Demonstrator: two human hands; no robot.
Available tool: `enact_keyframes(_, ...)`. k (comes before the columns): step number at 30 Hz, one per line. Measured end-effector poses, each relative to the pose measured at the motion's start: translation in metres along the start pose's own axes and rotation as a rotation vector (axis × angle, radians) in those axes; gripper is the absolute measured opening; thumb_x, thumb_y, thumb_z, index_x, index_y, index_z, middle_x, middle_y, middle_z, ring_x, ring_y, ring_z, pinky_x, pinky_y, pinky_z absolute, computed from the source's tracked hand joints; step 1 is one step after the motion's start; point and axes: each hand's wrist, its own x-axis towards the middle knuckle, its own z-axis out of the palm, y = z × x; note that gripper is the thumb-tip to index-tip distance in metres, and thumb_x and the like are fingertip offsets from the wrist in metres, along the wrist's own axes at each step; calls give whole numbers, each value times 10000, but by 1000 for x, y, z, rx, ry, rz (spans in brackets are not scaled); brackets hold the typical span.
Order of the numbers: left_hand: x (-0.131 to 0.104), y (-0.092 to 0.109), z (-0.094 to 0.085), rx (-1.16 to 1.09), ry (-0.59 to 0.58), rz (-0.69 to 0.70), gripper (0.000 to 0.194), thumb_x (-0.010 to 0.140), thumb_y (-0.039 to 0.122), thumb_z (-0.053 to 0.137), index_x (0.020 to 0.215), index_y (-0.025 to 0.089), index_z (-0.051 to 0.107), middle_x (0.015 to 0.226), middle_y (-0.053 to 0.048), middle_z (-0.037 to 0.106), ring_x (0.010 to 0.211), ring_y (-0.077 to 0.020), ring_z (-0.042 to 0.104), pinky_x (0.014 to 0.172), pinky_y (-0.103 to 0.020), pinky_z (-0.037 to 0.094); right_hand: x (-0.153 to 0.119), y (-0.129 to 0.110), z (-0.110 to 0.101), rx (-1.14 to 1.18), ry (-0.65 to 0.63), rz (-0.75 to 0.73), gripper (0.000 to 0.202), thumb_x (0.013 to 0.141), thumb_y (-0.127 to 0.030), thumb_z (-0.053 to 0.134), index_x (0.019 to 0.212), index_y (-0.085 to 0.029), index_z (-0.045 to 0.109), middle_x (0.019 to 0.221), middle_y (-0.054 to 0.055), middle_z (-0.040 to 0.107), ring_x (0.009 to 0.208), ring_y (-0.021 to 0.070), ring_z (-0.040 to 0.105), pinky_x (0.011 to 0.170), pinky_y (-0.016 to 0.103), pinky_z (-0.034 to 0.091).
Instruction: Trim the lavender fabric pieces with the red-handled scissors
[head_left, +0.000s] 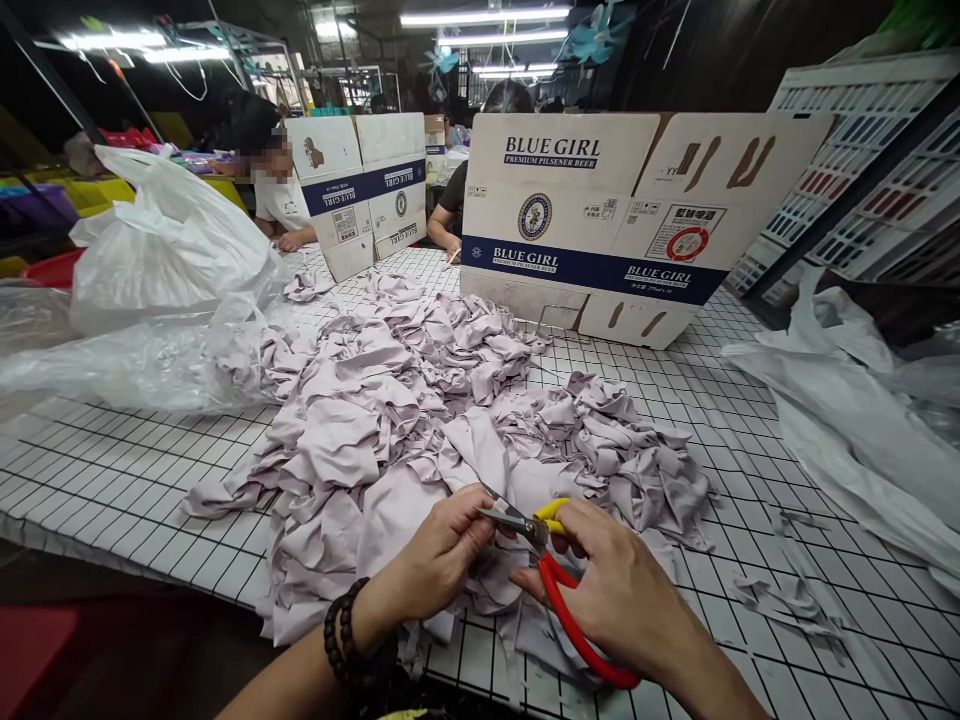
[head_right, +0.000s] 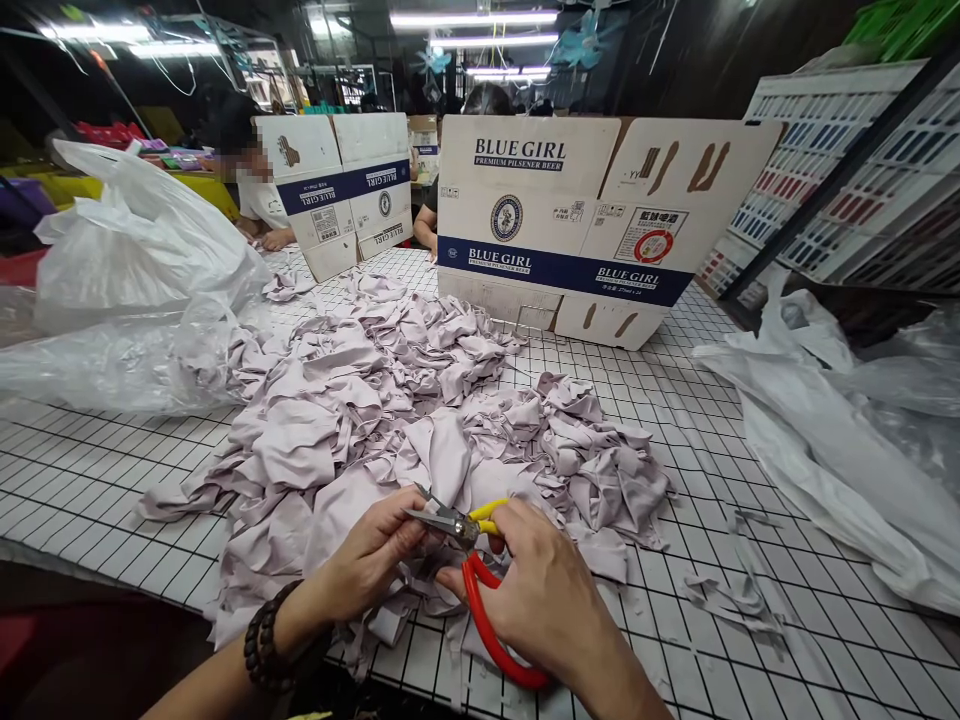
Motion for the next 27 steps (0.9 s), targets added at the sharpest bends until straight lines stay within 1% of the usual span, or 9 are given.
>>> enact_keyframes(4,0,-1,-1,-27,10,-7,349,979,402,386,768,166,534,748,-5,475,698,-135,451,660,-242,367,1,-1,1,12,-37,24,294,730,-436,689,678,-235,481,753,23,596,688,197,551,603,300,421)
enact_keyframes(8,-1,-2,-1,-56,12,-25,378,973,430,396,816,156,603,780,-21,515,701,-136,465,674,-243,388,1,-1,2,9,-61,45,342,725,-434,687,623,-235,428,677,3,563,630,176,521,560,276,395)
enact_keyframes(13,-2,-2,0,-121,34,-43,432,955,480,417,814,146,652,791,-41,537,728,-147,493,682,-248,410,1,2,8,12,-15,5,394,732,-465,686,575,-230,411,596,-12,510,562,151,473,514,257,356)
enact_keyframes(18,-3,-1,0,-168,37,-102,465,930,533,438,807,143,660,771,-47,528,740,-157,493,645,-238,411,2,7,13,11,64,-56,346,724,-438,693,583,-223,462,583,-15,512,540,141,465,512,254,350)
enact_keyframes(22,-4,-2,-1,-177,28,-125,496,917,563,441,805,134,663,760,-40,512,714,-147,472,635,-237,398,3,9,15,29,82,-77,359,719,-417,691,556,-222,438,553,-19,500,519,135,455,499,250,333)
enact_keyframes(27,-6,-5,-2,-216,-14,-163,487,916,560,447,837,127,655,750,-31,510,677,-131,454,614,-236,379,4,9,18,60,71,-105,381,736,-413,676,529,-217,423,527,-17,499,508,129,445,495,251,311)
